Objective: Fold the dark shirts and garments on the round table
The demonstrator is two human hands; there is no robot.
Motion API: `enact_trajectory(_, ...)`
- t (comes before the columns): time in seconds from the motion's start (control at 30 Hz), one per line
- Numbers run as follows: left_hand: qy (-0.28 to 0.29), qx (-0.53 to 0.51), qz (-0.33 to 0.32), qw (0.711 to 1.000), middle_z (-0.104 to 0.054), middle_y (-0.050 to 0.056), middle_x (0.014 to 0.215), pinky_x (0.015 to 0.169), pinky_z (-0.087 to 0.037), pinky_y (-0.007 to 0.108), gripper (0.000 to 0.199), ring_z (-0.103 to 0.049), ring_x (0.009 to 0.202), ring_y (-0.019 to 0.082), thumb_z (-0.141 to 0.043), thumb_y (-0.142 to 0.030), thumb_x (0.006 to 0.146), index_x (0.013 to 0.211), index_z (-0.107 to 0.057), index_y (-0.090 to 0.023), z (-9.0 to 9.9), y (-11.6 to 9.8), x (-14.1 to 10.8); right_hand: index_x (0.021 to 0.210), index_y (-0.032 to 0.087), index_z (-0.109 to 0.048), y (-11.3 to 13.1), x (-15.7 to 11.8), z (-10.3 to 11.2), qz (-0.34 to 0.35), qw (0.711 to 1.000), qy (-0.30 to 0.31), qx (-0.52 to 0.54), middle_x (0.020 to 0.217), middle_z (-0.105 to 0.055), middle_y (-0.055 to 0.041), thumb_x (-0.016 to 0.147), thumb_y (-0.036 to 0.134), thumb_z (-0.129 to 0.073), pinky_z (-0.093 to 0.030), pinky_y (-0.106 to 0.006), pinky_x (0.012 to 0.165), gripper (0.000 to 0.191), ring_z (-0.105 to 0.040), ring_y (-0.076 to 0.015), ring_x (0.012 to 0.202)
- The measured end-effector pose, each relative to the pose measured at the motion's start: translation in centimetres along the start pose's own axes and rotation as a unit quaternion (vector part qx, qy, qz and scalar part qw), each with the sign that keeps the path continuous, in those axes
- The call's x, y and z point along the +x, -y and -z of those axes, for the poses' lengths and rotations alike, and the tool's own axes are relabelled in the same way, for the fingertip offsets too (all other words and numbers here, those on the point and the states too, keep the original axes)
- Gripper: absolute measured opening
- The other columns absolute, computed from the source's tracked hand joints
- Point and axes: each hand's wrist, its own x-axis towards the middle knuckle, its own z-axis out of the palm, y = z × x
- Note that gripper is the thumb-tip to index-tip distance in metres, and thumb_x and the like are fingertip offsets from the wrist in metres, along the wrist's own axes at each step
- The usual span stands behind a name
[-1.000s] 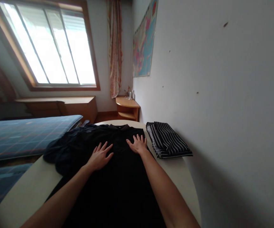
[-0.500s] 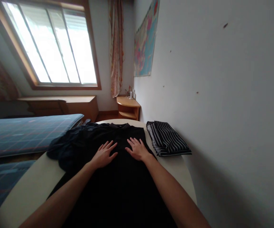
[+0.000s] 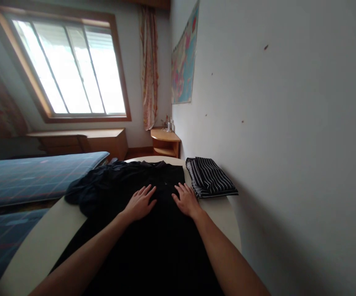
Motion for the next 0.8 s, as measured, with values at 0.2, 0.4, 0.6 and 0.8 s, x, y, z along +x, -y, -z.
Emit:
enact_trajectory(0.2,0.017,-0.05,-0.025,0.998,-0.024,0.004,0.161,0.119,-0.02,0.047,0.057,-0.018,0.149,0.03,-0.04,-0.051,0.096,0.15,-0.039,-0.03,-0.4,-0.1,-1.4,0.15,0.013,-0.033,-1.1,-0.8,0.0,0.006,1.0,-0.022,0.016,0.155,-0.035,-0.0151,0.096,0.038,-0.042,-0.021,-0.037,0.119,0.06,-0.027,-0.0203,0.146)
enact_trajectory(0.4,0.015,-0.052,-0.032,0.998,-0.023,0.003,0.162,0.119,-0.019,0.049,0.056,-0.017,0.149,0.03,-0.04,-0.05,0.096,0.149,-0.04,-0.032,-0.6,0.2,-1.4,0.137,0.008,-0.045,-1.7,-1.6,-0.1,-0.037,0.999,0.0,0.006,0.151,-0.038,-0.021,0.095,0.043,-0.046,-0.023,-0.036,0.119,0.055,-0.026,-0.023,0.146)
enact_trajectory(0.6,0.0,-0.058,-0.061,0.996,-0.027,0.003,0.161,0.12,-0.019,0.046,0.054,-0.02,0.149,0.026,-0.042,-0.043,0.096,0.149,-0.041,-0.031,-0.6,0.0,-1.4,0.135,0.015,-0.051,-0.8,-1.9,1.3,0.0,0.999,-0.028,-0.027,0.156,-0.034,-0.0146,0.095,0.026,-0.045,-0.033,-0.035,0.114,0.043,-0.038,-0.0223,0.14)
enact_trajectory(0.8,0.009,-0.064,-0.058,0.996,-0.033,0.002,0.158,0.12,-0.023,0.045,0.052,-0.023,0.148,0.026,-0.041,-0.042,0.096,0.145,-0.047,-0.027,-0.3,-0.1,-1.3,0.129,0.021,-0.057,1.7,-2.1,3.0,-0.056,0.984,-0.049,-0.161,0.143,-0.051,-0.0143,0.092,0.005,-0.03,-0.05,-0.036,0.084,0.049,-0.062,-0.0253,0.107)
